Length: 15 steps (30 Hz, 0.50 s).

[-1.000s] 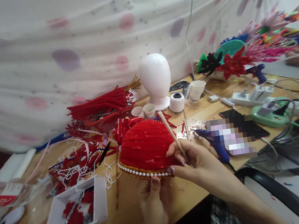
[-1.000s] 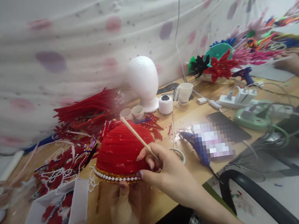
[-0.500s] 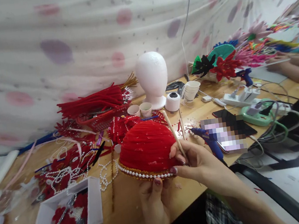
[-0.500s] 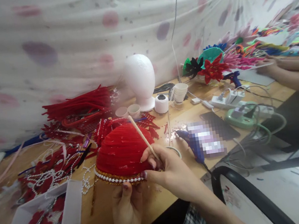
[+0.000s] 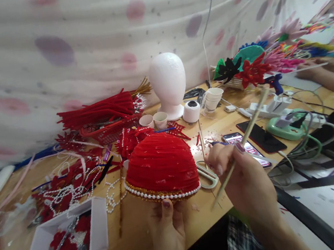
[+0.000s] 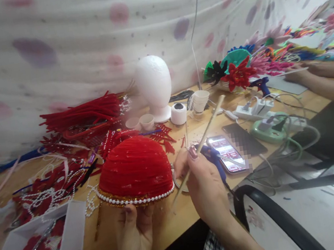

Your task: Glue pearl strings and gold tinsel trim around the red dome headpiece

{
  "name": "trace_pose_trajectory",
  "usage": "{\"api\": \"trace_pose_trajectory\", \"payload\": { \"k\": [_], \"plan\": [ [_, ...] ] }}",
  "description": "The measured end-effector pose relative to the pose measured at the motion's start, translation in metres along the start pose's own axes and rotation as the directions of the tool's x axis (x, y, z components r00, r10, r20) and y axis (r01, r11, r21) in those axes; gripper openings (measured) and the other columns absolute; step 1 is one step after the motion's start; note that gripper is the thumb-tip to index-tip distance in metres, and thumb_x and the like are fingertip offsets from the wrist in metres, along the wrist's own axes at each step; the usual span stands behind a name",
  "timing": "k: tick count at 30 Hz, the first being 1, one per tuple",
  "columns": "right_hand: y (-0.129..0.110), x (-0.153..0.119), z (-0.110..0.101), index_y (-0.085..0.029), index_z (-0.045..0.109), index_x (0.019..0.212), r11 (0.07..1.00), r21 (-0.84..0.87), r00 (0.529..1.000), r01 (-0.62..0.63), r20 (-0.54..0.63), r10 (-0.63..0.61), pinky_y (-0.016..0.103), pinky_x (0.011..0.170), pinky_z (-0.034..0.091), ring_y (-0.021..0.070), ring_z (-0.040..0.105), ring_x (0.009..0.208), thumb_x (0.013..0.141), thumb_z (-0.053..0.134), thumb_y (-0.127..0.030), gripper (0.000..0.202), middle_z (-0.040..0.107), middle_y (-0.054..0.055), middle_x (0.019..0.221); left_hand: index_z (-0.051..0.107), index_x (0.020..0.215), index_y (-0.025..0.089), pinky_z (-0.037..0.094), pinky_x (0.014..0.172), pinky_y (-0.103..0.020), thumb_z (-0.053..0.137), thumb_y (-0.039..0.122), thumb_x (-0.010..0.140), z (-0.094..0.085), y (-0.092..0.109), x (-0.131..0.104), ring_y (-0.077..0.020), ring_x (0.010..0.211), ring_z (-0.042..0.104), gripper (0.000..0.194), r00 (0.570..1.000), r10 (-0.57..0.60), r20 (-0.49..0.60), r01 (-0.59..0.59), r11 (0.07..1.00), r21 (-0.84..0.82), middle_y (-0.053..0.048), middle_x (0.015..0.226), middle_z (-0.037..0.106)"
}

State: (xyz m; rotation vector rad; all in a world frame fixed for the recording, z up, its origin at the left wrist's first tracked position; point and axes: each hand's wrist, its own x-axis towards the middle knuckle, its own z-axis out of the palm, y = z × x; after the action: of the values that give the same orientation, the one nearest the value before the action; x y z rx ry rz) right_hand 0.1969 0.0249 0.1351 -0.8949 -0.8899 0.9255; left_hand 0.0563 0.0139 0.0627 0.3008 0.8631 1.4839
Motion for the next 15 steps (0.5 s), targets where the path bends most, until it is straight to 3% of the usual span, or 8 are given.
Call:
{"api": "trace_pose_trajectory", "payload": {
  "k": [3, 8, 15],
  "plan": [
    [0.010, 0.003, 0.003, -0.024, 0.059, 0.065, 0.994, -0.112, 1.000, -0.017, -0.025, 0.014, 0.030, 0.054, 0.037, 0.0162, 0.044, 0.058, 0.095, 0.054, -0.063, 0.050, 0.046, -0.001, 0.060, 0.078, 0.087, 0.021, 0.063, 0.069, -0.027, 0.096, 0.046, 0.056, -0.001, 0.000, -0.001, -0.0204, 0.074, 0.076, 0.044, 1.000, 0.006, -0.009, -0.006, 0.999, 0.038, -0.003, 0.081, 0.080],
    [0.024, 0.006, 0.005, -0.024, 0.061, 0.073, 0.988, -0.153, 1.000, -0.007, 0.024, 0.011, 0.031, 0.060, 0.038, 0.0155, 0.046, 0.061, 0.097, 0.053, -0.061, 0.045, 0.055, 0.000, 0.066, 0.079, 0.101, 0.023, 0.064, 0.070, -0.028, 0.095, 0.050, 0.056, 0.000, 0.007, 0.000, -0.0226, 0.077, 0.077, 0.055, 1.000, -0.028, -0.004, 0.029, 0.997, 0.075, -0.006, 0.089, 0.081],
    [0.034, 0.015, 0.009, -0.023, 0.060, 0.075, 0.994, -0.083, 0.997, -0.073, 0.010, 0.074, 0.030, 0.061, 0.036, 0.0159, 0.050, 0.069, 0.097, 0.054, -0.061, 0.044, 0.055, 0.000, 0.075, 0.082, 0.085, 0.024, 0.064, 0.062, -0.021, 0.099, 0.046, 0.046, 0.010, 0.018, 0.007, -0.0193, 0.066, 0.077, 0.049, 0.999, -0.038, -0.015, 0.039, 0.999, 0.032, -0.004, 0.078, 0.081]
  ]
}}
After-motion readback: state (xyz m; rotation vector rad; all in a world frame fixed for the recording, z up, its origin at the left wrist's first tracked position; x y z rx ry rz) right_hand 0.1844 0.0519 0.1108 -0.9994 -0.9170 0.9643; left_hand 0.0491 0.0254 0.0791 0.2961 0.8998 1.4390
